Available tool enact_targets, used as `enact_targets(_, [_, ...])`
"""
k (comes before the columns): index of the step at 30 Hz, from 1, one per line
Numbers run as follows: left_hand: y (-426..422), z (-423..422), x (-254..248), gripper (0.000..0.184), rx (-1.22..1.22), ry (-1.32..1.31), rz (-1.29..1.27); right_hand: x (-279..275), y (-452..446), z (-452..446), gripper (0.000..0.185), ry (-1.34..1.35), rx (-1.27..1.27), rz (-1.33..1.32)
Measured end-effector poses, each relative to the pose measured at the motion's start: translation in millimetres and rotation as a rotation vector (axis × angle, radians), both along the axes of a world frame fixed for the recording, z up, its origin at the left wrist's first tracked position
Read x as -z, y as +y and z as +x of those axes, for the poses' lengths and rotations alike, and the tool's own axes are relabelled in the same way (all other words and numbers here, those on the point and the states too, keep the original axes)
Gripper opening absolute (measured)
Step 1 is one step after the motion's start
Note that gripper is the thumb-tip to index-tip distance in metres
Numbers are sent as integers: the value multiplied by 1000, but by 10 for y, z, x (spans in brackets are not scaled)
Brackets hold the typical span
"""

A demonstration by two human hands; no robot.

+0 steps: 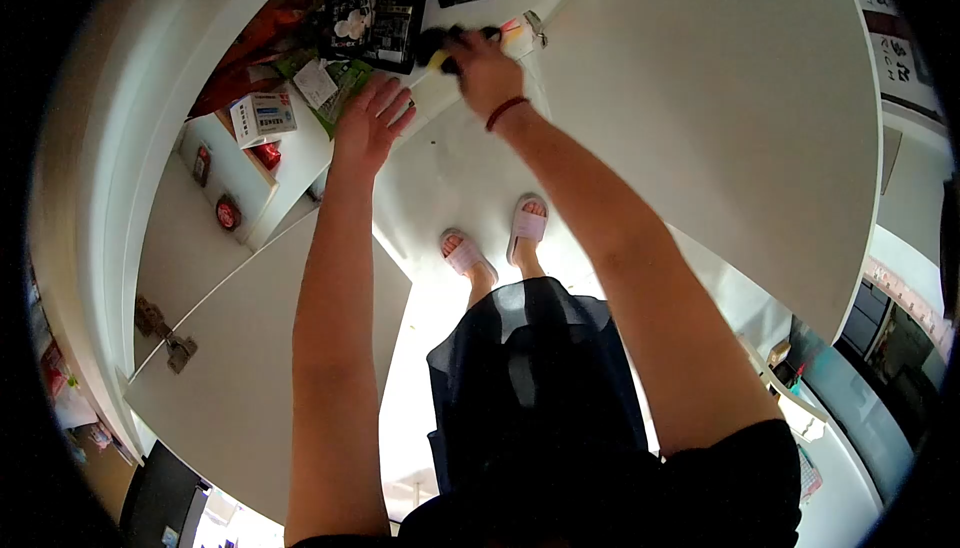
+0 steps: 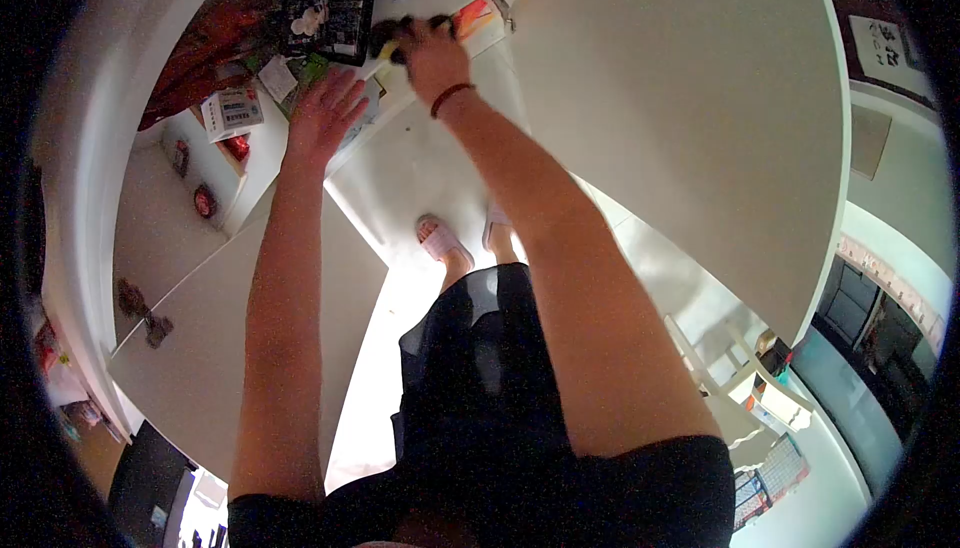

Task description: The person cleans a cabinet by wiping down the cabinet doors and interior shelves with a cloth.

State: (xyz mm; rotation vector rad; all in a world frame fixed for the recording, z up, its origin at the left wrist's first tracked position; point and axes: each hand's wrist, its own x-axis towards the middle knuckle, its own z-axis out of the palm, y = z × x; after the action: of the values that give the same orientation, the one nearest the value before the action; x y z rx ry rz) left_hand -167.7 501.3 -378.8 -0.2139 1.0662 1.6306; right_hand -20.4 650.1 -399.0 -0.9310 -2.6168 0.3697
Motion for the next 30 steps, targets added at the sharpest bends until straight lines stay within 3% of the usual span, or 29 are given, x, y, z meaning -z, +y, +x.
enact_targets(2, [86,-40,-13,54,-10,79,26,-145,-217,10,38,12,-7,-161])
enact_targets(6, [80,-179,25,50,22,100,-74,-219,-444,398,37,39,-59,-445])
enact_targets(9, [-41,-111,99,41,100,111,-71,70,-623,938,32,330,130,-1120])
enact_targets(11, [-80,56,22,36,148,91,-82,-72,-824,1356,33,516,448,-1547])
enact_targets(13, [-159,284,-141,36,216,98,-77,-587,-1025,1737,37,587,605,-1824])
enact_targets(15, [-270,666,-424,39,308,134,-70,-1003,-1158,2087,45,869,402,-2192])
enact_targets(16, [-355,827,-452,39,366,92,-71,-1159,-1233,2186,40,892,611,-2223])
enact_targets(19, [-634,1386,-580,39,490,13,-162,-1007,-1424,2608,37,111,434,-1315])
enact_targets(21, [-968,1650,-411,38,496,2,-99,-1828,-1485,2442,35,352,597,-1655])
enact_targets(22, [-1113,1728,-569,36,485,-4,-206,-2007,-1533,2444,35,432,590,-1694])
enact_targets(23, [-1306,1835,-508,33,393,-56,-233,-2162,-1548,2486,35,358,640,-1614])
enact_targets(25, [-1732,1972,-461,32,306,-120,-351,-2370,-1547,2650,33,249,489,-1202])
enact_targets(28, [-2348,2150,-459,24,139,-188,-480,-2974,-1476,2689,33,276,497,-1297])
enact_targets(30, [-2768,2290,-346,23,28,-182,-456,-3059,-1452,2757,34,272,509,-1375])
